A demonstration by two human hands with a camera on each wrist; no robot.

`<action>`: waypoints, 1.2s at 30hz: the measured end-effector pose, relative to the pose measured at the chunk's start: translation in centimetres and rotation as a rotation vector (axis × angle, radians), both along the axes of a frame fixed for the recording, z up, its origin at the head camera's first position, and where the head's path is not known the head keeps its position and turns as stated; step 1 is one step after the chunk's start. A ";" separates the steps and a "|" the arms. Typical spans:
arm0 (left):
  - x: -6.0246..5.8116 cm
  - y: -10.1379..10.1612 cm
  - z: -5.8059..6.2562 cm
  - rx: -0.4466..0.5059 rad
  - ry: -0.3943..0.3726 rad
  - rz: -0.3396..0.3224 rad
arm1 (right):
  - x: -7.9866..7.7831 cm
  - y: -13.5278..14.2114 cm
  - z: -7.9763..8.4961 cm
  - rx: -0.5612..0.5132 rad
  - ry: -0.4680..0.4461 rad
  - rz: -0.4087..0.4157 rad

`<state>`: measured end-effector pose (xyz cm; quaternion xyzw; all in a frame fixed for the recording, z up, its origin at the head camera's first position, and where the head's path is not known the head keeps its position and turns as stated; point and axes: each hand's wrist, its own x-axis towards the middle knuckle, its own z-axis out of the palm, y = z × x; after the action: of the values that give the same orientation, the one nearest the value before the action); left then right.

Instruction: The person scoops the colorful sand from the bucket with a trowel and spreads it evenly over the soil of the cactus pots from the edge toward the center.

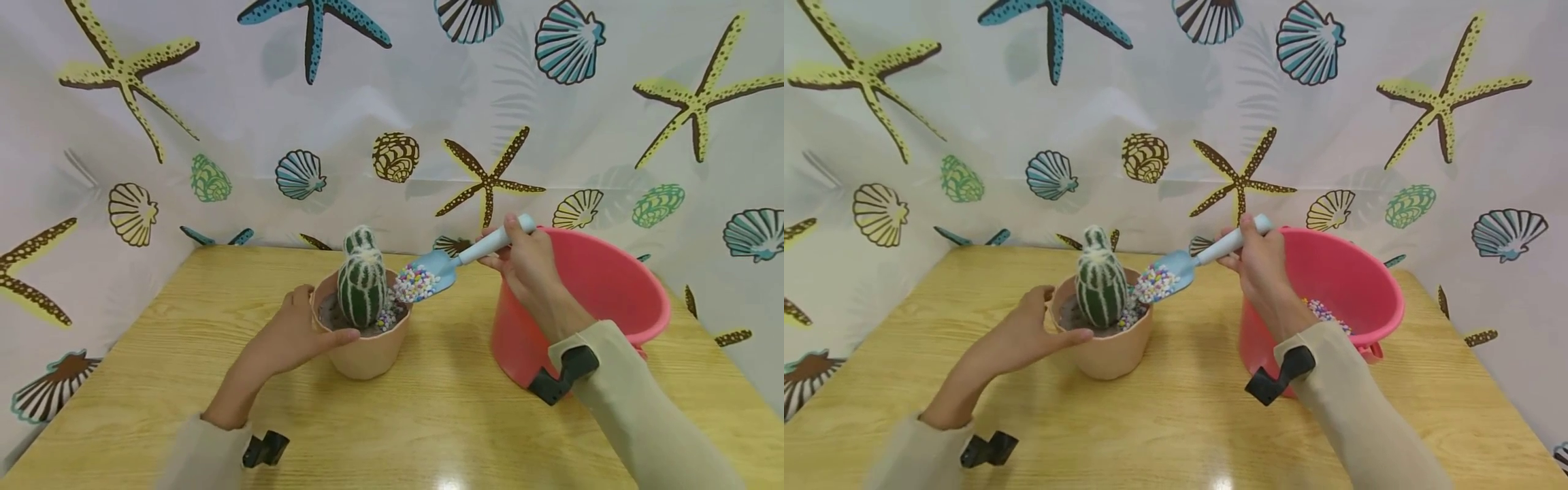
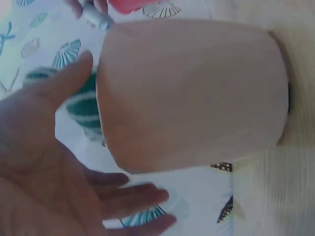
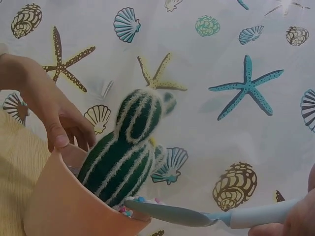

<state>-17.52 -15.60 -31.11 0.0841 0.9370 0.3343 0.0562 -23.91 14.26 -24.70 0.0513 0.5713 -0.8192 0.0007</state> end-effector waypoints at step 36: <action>-0.7 -0.8 -1.7 0.119 0.124 -0.140 | -0.1 -3.9 1.1 0.340 0.246 -0.011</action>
<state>-18.19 -16.36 -32.85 0.1728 0.9091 0.3788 0.0163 -23.98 10.32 -23.58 -0.0466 0.6970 -0.7109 -0.0819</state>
